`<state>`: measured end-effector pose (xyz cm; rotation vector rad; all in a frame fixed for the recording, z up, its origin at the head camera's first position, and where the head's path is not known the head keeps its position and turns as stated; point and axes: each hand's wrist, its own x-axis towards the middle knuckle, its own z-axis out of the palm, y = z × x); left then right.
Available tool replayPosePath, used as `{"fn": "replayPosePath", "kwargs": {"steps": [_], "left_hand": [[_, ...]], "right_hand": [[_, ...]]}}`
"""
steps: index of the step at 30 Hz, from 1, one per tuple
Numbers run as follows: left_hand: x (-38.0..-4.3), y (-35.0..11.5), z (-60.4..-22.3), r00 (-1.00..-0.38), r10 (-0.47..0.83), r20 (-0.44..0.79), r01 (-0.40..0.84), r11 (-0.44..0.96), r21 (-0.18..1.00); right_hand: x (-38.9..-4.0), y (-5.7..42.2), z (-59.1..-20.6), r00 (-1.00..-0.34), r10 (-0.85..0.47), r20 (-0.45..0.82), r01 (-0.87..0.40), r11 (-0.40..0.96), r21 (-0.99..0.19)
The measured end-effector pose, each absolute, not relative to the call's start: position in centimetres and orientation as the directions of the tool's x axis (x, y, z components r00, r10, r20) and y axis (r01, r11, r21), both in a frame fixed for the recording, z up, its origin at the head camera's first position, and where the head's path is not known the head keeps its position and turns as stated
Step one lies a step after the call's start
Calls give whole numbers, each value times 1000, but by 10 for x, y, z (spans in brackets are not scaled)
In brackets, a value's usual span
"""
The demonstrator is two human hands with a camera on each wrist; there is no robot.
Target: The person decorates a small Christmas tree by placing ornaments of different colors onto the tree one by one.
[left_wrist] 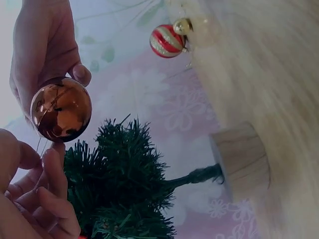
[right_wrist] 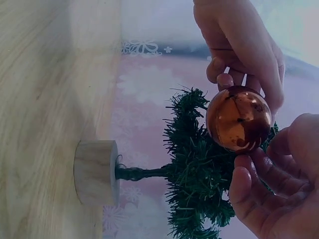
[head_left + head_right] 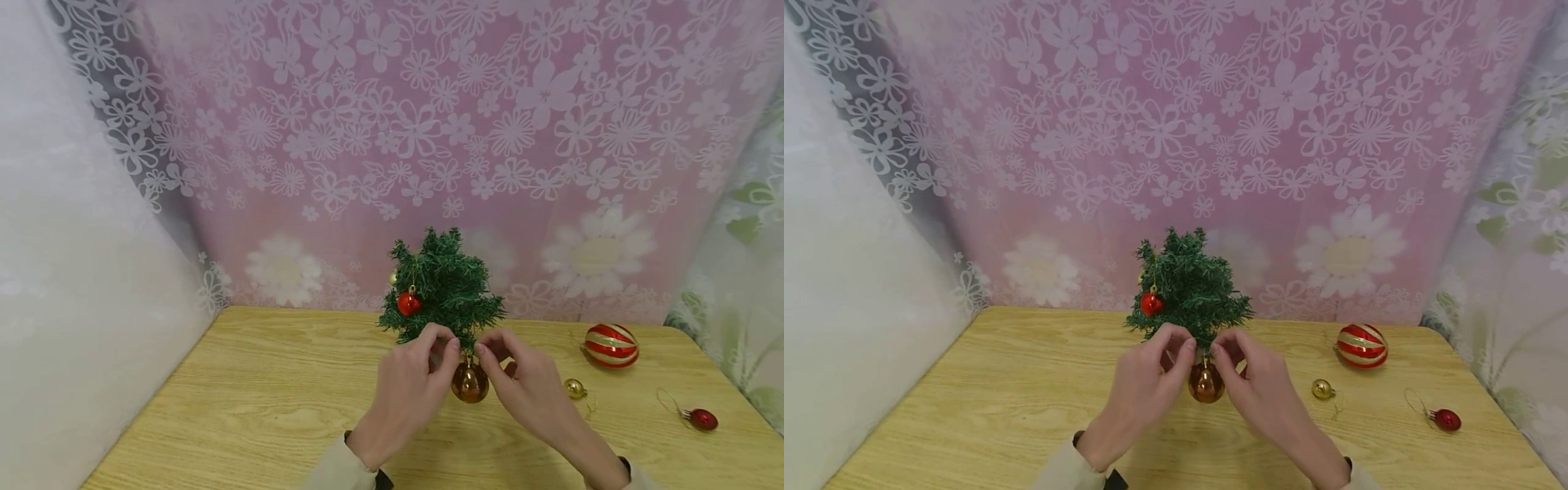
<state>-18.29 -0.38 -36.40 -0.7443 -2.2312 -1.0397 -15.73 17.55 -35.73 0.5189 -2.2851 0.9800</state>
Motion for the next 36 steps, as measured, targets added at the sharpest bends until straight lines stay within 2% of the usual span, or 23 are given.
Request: {"fn": "replayPosePath", "kwargs": {"steps": [6,18,26,36], "left_hand": [[-190,-1,-358,-639,221,737,666,637,387],[-200,2,-341,-578,201,791,669,672,318],[-205,6,-329,-591,201,781,642,704,304],[-210,8,-324,-625,197,756,597,744,300]], "right_hand": [[-172,172,-354,-747,-108,656,-549,656,-518],[-185,169,-342,-721,-65,690,-552,655,-516],[-191,166,-333,-731,-10,683,-508,675,-535],[-193,164,-325,-808,17,589,-430,665,-610]]}}
